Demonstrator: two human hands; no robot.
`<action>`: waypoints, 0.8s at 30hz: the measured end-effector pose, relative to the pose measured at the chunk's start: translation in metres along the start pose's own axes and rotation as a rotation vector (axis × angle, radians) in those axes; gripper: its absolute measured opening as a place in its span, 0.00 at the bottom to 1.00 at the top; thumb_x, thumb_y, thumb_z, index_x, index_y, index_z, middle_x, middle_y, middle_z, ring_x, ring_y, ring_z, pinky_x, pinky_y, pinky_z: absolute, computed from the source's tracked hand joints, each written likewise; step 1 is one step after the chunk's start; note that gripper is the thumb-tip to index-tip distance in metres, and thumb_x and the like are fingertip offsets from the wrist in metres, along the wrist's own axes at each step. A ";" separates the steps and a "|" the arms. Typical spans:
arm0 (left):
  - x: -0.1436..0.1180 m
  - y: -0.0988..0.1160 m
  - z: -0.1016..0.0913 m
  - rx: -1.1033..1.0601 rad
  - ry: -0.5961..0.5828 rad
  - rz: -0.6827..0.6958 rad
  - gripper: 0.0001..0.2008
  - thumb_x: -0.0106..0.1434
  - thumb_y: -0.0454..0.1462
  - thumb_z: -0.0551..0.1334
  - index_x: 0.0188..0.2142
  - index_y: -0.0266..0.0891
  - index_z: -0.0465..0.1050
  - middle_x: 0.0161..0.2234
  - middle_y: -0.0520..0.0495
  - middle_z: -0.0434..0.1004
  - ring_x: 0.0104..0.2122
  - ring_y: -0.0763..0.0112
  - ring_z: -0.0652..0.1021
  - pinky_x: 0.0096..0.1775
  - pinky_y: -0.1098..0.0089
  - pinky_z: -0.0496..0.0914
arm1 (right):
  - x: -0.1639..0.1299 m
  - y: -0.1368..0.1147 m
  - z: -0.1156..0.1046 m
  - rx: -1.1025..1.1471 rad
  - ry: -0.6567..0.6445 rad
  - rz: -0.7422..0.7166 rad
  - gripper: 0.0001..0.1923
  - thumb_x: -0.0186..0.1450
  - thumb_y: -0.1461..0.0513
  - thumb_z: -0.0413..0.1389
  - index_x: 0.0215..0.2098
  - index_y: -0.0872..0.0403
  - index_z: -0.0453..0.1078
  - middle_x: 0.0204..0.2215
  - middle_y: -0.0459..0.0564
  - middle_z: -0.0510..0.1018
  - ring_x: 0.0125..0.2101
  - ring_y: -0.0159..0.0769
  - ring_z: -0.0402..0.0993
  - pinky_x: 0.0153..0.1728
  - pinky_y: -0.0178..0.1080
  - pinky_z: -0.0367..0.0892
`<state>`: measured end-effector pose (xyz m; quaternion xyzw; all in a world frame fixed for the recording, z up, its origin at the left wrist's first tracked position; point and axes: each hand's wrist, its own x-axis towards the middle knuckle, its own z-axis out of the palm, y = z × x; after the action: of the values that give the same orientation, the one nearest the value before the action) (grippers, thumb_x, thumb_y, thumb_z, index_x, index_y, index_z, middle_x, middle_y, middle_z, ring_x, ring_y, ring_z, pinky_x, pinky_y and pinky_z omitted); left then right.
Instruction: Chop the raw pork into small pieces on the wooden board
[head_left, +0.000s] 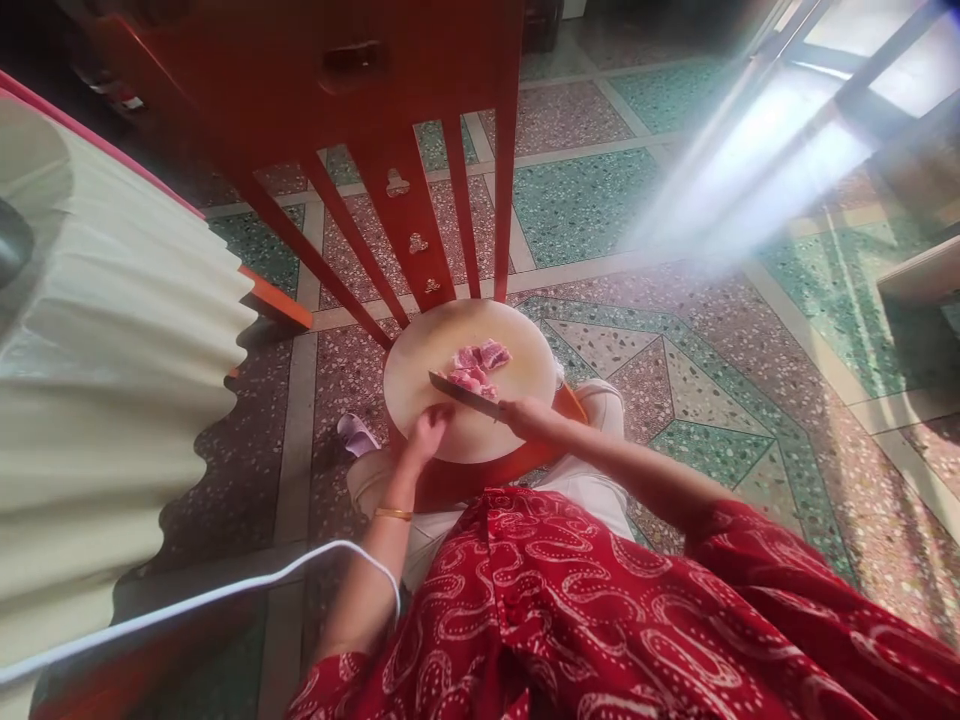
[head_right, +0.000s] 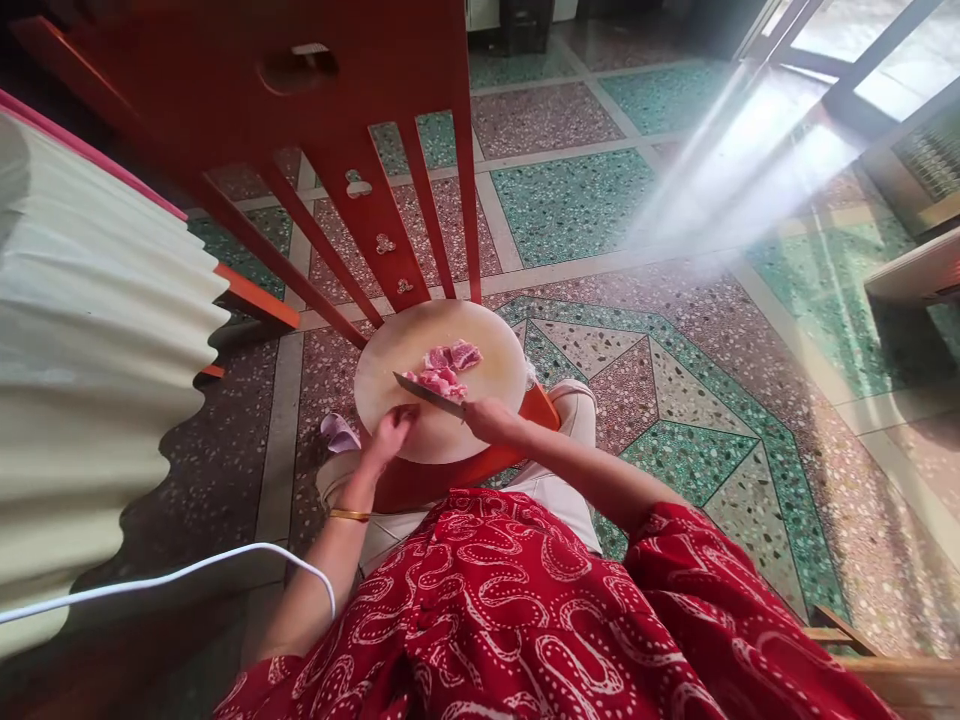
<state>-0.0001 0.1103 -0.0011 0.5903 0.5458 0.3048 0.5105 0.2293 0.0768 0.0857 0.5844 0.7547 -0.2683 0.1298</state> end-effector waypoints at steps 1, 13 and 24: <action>0.001 0.001 0.009 0.058 -0.035 0.017 0.16 0.59 0.47 0.60 0.38 0.36 0.71 0.27 0.47 0.76 0.28 0.70 0.75 0.31 0.71 0.69 | -0.005 -0.004 0.006 0.010 0.005 0.015 0.18 0.68 0.64 0.45 0.54 0.57 0.64 0.36 0.57 0.79 0.34 0.37 0.76 0.31 0.32 0.64; -0.015 -0.009 0.030 0.601 0.159 0.601 0.14 0.67 0.37 0.51 0.49 0.39 0.68 0.46 0.40 0.73 0.47 0.62 0.72 0.50 0.60 0.68 | -0.025 -0.025 0.019 -0.034 0.104 0.121 0.12 0.70 0.63 0.40 0.44 0.55 0.64 0.32 0.54 0.78 0.31 0.38 0.76 0.26 0.33 0.61; -0.007 -0.022 0.038 0.664 0.153 0.605 0.16 0.64 0.32 0.52 0.50 0.36 0.69 0.49 0.39 0.73 0.50 0.58 0.71 0.52 0.55 0.67 | -0.027 -0.028 0.008 -0.079 -0.036 0.093 0.13 0.68 0.67 0.41 0.47 0.55 0.64 0.32 0.55 0.77 0.33 0.40 0.77 0.27 0.34 0.64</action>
<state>0.0253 0.0910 -0.0318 0.8306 0.4533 0.2917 0.1399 0.2090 0.0457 0.1000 0.6084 0.7342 -0.2425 0.1789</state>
